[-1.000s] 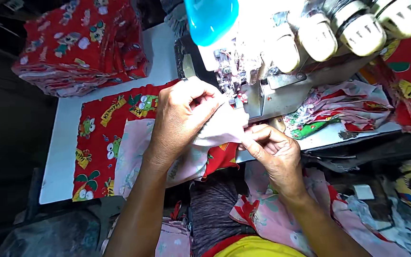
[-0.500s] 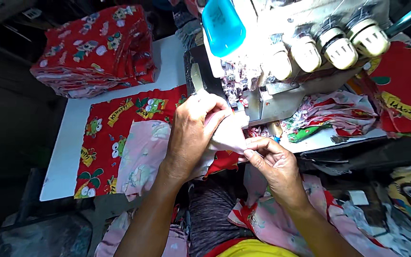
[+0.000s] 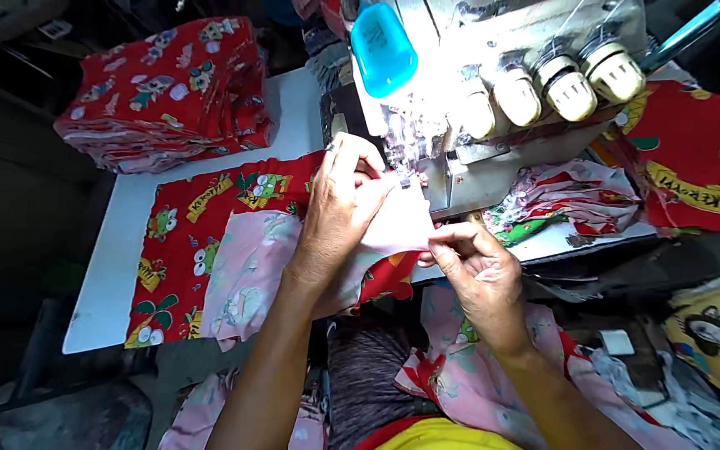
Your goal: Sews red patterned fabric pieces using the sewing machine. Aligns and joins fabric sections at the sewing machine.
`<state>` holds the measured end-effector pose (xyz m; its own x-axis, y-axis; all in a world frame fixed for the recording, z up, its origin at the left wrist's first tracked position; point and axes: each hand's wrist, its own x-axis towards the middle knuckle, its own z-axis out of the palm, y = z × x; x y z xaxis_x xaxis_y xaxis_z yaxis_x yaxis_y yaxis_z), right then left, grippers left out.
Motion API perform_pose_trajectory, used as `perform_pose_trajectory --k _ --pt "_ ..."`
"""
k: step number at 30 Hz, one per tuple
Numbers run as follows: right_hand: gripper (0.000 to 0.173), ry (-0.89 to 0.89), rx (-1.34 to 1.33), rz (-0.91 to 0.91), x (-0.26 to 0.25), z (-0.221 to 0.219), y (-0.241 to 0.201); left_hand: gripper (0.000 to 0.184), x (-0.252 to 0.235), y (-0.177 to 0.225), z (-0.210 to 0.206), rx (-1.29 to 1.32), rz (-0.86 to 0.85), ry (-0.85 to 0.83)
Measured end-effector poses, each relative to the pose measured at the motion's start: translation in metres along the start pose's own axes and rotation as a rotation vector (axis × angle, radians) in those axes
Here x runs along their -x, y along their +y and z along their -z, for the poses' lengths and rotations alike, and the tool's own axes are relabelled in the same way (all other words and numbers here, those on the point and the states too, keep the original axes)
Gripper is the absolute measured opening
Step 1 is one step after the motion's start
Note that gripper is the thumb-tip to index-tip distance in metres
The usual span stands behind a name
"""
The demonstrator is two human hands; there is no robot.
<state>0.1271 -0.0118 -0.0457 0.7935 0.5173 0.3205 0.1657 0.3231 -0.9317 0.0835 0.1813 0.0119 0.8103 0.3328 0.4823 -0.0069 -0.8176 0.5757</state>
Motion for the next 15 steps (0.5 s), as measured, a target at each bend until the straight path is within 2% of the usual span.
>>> perform_pose_trajectory --k 3,6,8,10,15 --pt "0.019 -0.023 0.177 0.047 -0.008 -0.003 0.0 0.02 -0.004 -0.005 0.006 -0.155 -0.083 0.059" --pt "0.02 -0.004 0.378 0.154 -0.013 -0.004 -0.001 0.017 0.019 0.028 0.012 -0.294 -0.138 0.079" --pt "0.02 -0.002 0.494 0.213 -0.012 -0.003 -0.003 0.014 0.038 0.036 0.008 -0.209 -0.107 0.044" --pt "0.022 -0.019 0.616 0.286 -0.013 -0.001 -0.002 0.013 0.043 0.026 0.004 -0.135 -0.079 0.01" --pt "0.034 -0.077 0.9 0.337 -0.021 0.0 -0.003 0.017 0.01 -0.01 0.008 -0.059 -0.067 -0.056"
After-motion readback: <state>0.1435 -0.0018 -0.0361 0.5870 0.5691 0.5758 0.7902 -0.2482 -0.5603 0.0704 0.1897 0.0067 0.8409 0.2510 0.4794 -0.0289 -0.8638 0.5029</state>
